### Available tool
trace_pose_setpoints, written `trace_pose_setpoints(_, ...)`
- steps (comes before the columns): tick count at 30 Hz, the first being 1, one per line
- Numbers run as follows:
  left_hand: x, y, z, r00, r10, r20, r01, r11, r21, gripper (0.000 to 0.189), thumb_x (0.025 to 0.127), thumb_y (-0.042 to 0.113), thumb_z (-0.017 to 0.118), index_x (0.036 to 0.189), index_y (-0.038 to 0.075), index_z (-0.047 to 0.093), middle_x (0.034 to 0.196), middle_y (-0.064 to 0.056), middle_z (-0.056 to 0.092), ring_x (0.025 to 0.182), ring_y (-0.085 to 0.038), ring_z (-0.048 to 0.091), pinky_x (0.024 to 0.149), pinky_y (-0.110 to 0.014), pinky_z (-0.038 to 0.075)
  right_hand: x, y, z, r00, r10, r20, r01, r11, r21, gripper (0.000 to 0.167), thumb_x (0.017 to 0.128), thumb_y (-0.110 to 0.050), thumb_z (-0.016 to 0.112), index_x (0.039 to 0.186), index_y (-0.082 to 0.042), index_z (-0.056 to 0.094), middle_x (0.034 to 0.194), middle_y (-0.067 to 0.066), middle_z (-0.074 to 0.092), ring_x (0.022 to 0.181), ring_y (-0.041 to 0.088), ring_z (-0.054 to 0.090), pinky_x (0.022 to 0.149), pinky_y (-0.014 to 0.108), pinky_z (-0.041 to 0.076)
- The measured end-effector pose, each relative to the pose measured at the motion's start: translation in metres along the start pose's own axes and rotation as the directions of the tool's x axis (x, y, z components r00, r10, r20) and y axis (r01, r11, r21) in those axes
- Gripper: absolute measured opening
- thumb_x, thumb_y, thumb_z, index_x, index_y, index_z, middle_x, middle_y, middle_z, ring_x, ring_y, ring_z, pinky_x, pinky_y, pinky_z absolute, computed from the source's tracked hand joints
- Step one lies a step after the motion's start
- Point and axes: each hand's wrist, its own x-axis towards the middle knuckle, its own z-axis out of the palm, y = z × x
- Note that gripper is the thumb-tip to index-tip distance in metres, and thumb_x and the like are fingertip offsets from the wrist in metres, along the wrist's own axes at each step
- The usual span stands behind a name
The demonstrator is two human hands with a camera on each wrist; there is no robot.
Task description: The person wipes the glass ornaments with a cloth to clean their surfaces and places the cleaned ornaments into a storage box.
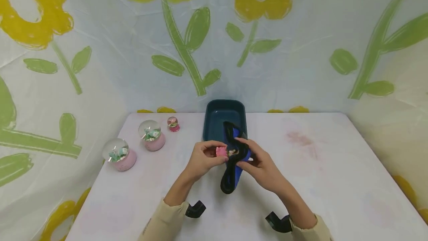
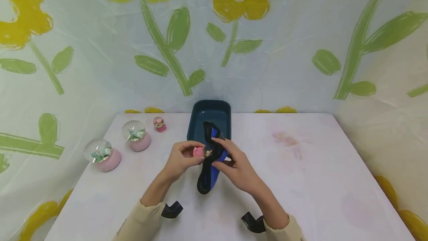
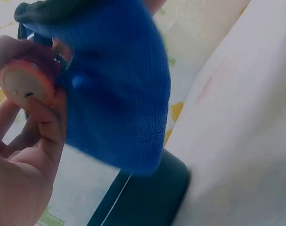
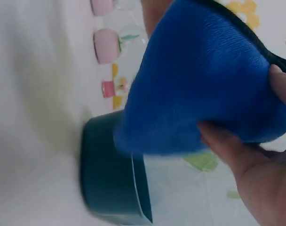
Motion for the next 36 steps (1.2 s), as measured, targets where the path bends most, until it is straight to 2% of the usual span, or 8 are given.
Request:
trace_pose_setpoints(4,-0.004,-0.002,0.007,0.996,-0.082,-0.031,0.08,0.994,-0.072,0.029,0.08,-0.006,0.068,0.106,-0.016,0.061,0.091,-0.01,0.063,0.075,-0.016,0.058,0.067,-0.023,0.053,-0.004,0.001,0.007,0.994,-0.106,-0.034,0.104,0.994,-0.037,0.057,0.083,0.013,0.067,0.135,-0.003,0.05,0.12,0.015,0.055,0.096,0.02,0.064,0.074,0.033,0.056)
trace_pose_setpoints(9,-0.003,-0.002,0.013,0.97,-0.235,-0.06,0.224,0.963,-0.152,0.032,0.085,0.006,0.067,0.109,-0.013,0.058,0.081,-0.005,0.064,0.067,-0.012,0.056,0.06,-0.02,0.048,-0.002,0.007,0.01,0.967,-0.214,-0.136,0.194,0.97,-0.145,0.059,0.074,0.019,0.072,0.127,0.001,0.054,0.124,0.02,0.053,0.097,0.026,0.064,0.073,0.031,0.056)
trace_pose_setpoints(13,-0.006,-0.003,0.012,0.949,-0.315,-0.003,0.309,0.934,-0.176,0.03,0.093,0.009,0.062,0.115,-0.011,0.056,0.086,-0.005,0.064,0.074,-0.013,0.058,0.067,-0.021,0.05,-0.005,0.012,0.01,0.968,-0.169,-0.183,0.154,0.983,-0.095,0.057,0.074,0.024,0.068,0.125,0.004,0.053,0.12,0.022,0.055,0.095,0.024,0.064,0.071,0.031,0.056)
trace_pose_setpoints(18,-0.017,-0.002,0.013,0.929,-0.351,0.119,0.369,0.908,-0.198,0.026,0.103,0.017,0.046,0.117,-0.005,0.043,0.094,-0.008,0.055,0.076,-0.014,0.056,0.068,-0.024,0.05,-0.012,0.017,0.017,0.969,-0.105,-0.222,0.103,0.994,-0.018,0.055,0.079,0.023,0.064,0.128,0.003,0.051,0.118,0.02,0.056,0.096,0.015,0.063,0.072,0.031,0.056)
trace_pose_setpoints(23,-0.023,-0.003,0.018,0.905,-0.377,0.197,0.392,0.919,-0.04,0.03,0.107,0.037,0.031,0.108,0.007,0.029,0.086,-0.006,0.04,0.064,-0.012,0.043,0.054,-0.023,0.038,-0.02,0.018,0.025,0.956,-0.216,-0.198,0.204,0.976,-0.08,0.062,0.071,0.025,0.069,0.127,0.004,0.054,0.126,0.027,0.052,0.106,0.02,0.061,0.078,0.029,0.054)
trace_pose_setpoints(28,-0.017,0.0,0.017,0.927,-0.321,0.192,0.315,0.947,0.061,0.026,0.106,0.03,0.034,0.114,0.006,0.027,0.085,-0.008,0.039,0.061,-0.014,0.037,0.053,-0.023,0.034,-0.014,-0.003,0.02,0.939,-0.313,-0.142,0.28,0.936,-0.212,0.064,0.067,0.024,0.072,0.124,0.001,0.057,0.129,0.029,0.05,0.114,0.025,0.058,0.086,0.027,0.05)
trace_pose_setpoints(32,-0.011,0.007,0.016,0.954,-0.225,0.2,0.211,0.973,0.092,0.024,0.105,0.015,0.038,0.12,0.006,0.022,0.087,-0.009,0.043,0.064,-0.015,0.04,0.056,-0.024,0.036,-0.006,-0.017,0.013,0.949,-0.275,-0.152,0.248,0.953,-0.172,0.059,0.069,0.026,0.07,0.122,0.004,0.056,0.125,0.031,0.049,0.11,0.019,0.059,0.081,0.027,0.052)
trace_pose_setpoints(36,-0.012,0.006,0.016,0.978,-0.151,0.14,0.135,0.984,0.119,0.026,0.103,0.009,0.042,0.121,0.008,0.024,0.088,-0.009,0.044,0.066,-0.015,0.04,0.057,-0.022,0.035,-0.003,-0.001,0.012,0.965,-0.204,-0.167,0.187,0.976,-0.112,0.057,0.072,0.023,0.071,0.124,0.003,0.057,0.126,0.029,0.051,0.108,0.018,0.06,0.078,0.031,0.054)
